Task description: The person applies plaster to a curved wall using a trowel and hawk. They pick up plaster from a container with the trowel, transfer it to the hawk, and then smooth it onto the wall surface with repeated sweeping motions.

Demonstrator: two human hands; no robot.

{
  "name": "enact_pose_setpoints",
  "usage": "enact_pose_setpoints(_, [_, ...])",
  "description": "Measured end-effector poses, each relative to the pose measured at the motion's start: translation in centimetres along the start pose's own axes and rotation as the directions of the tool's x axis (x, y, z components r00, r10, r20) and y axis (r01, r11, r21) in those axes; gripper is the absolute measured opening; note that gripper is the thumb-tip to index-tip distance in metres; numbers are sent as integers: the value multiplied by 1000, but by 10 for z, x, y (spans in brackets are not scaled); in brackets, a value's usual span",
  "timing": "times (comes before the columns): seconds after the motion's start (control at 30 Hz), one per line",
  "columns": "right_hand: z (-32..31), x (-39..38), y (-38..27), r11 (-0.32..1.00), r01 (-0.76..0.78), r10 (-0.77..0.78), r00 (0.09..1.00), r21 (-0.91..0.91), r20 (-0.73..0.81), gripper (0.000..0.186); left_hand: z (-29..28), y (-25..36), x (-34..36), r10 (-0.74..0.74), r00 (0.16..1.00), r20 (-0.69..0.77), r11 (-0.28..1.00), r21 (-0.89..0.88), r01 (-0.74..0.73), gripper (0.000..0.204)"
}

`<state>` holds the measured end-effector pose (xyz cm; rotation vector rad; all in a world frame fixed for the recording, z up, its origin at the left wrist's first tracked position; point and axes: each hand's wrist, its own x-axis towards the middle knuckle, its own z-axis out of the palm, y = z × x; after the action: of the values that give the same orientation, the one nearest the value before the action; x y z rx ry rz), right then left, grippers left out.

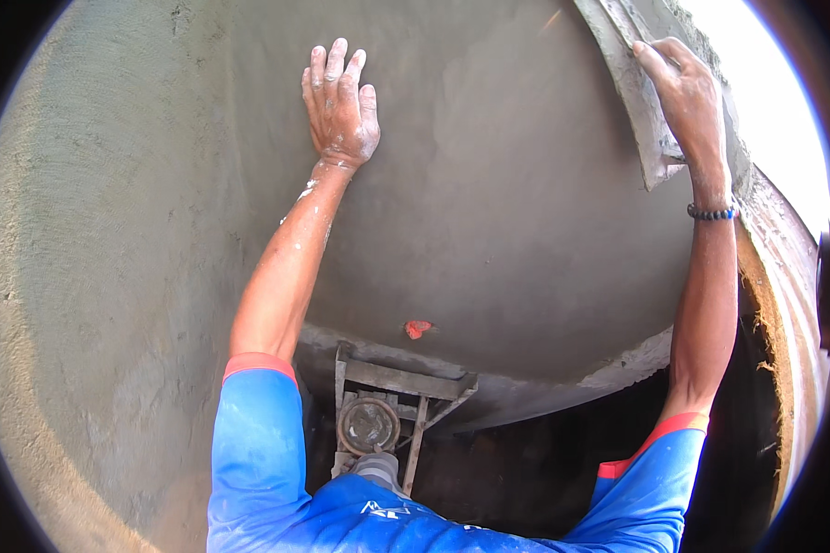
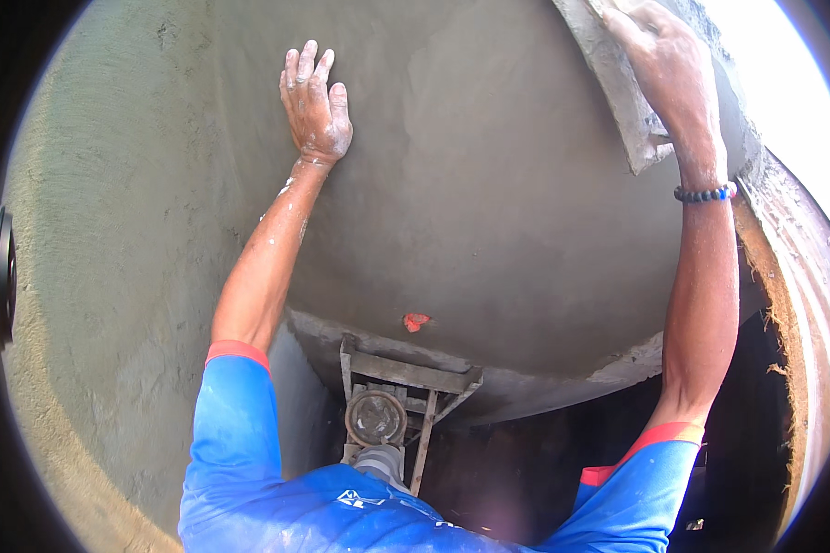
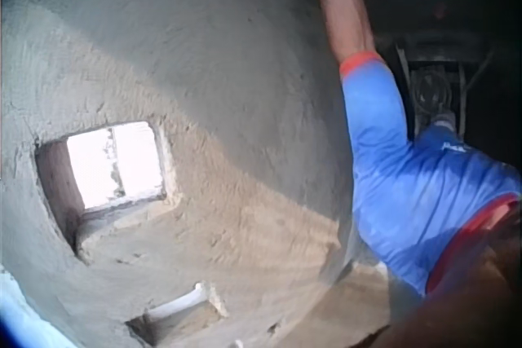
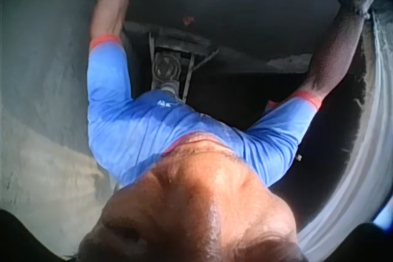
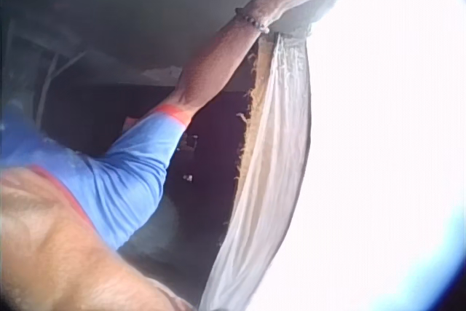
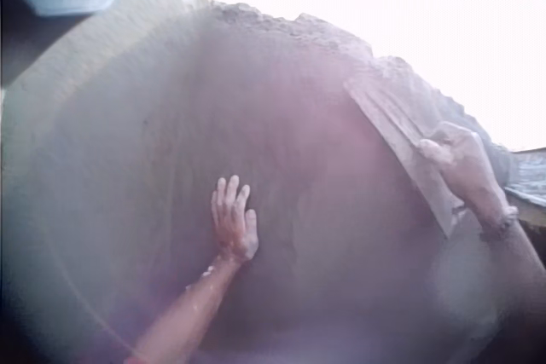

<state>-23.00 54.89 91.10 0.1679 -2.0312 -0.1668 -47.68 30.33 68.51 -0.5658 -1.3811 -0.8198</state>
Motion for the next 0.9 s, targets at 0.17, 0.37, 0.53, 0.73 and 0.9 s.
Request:
enact_pose_setpoints(0.17, [83, -88, -46, 966, 185, -110, 927, -179, 359, 31, 3, -5, 0, 1, 999, -35, 990, -139, -6, 40])
enact_pose_setpoints(0.37, [139, -258, -43, 957, 276, -182, 804, -85, 566, 27, 5, -5, -3, 23, 999, -39, 993, -118, -27, 45])
enact_pose_setpoints(0.53, [176, -391, -25, 964, 261, -161, 706, -42, 689, 34, 5, -2, -3, 25, 999, -32, 995, -99, -28, 50])
enact_pose_setpoints(0.73, [148, -507, -36, 883, -395, -8, 532, 256, 847, 43, 3, -7, 2, 95, 995, -10, 996, 3, -95, 58])
enact_pose_setpoints(0.9, [88, -512, -68, -640, -664, 298, 249, 386, 922, 29, 5, -5, 0, 157, 988, -4, 987, 33, -157, 62])
